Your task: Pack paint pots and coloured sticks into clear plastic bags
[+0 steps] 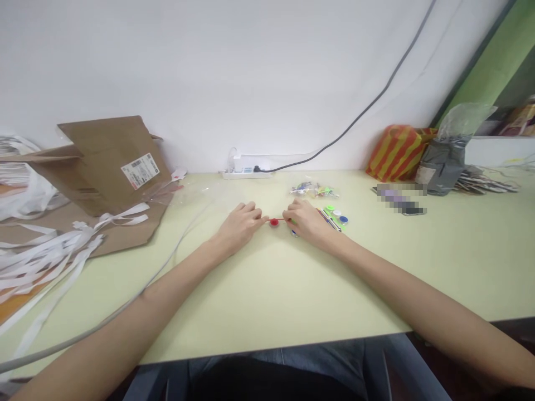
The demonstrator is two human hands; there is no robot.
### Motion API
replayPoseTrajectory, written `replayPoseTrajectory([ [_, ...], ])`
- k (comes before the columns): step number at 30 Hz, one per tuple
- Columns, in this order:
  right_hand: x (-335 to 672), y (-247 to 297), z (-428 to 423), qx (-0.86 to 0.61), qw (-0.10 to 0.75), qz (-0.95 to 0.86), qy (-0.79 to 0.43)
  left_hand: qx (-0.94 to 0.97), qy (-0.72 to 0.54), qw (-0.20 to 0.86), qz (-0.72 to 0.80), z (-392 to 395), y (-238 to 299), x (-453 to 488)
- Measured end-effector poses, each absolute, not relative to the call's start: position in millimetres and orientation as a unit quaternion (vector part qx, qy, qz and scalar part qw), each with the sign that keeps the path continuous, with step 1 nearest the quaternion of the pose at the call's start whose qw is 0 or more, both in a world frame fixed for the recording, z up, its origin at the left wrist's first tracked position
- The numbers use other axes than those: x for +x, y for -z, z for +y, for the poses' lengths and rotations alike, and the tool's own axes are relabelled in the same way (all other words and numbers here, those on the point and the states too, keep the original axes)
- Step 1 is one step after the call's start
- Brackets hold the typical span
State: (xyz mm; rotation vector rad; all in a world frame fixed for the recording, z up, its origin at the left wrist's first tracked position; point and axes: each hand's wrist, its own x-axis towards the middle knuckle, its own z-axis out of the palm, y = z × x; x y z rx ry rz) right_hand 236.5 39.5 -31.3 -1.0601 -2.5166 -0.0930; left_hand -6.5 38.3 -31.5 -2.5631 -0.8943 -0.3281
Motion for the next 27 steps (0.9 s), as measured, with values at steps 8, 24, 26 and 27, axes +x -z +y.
replayPoseTrajectory([
  [8,243.2,39.3,53.5,-0.331,0.219,-0.917,0.026,-0.917,0.115,0.215,-0.315,34.5,28.3,-4.3],
  [24,242.1,32.7,52.0,-0.325,0.253,-0.911,-0.013,-0.924,0.163,0.189,-0.291,37.3,26.8,-9.3],
  [26,241.9,31.8,52.3,-0.323,0.244,-0.914,-0.011,-0.925,0.163,0.184,-0.291,37.7,26.5,-8.5],
  [27,241.6,31.7,52.5,-0.321,0.237,-0.917,-0.008,-0.925,0.162,0.18,-0.291,38.1,26.4,-8.0],
])
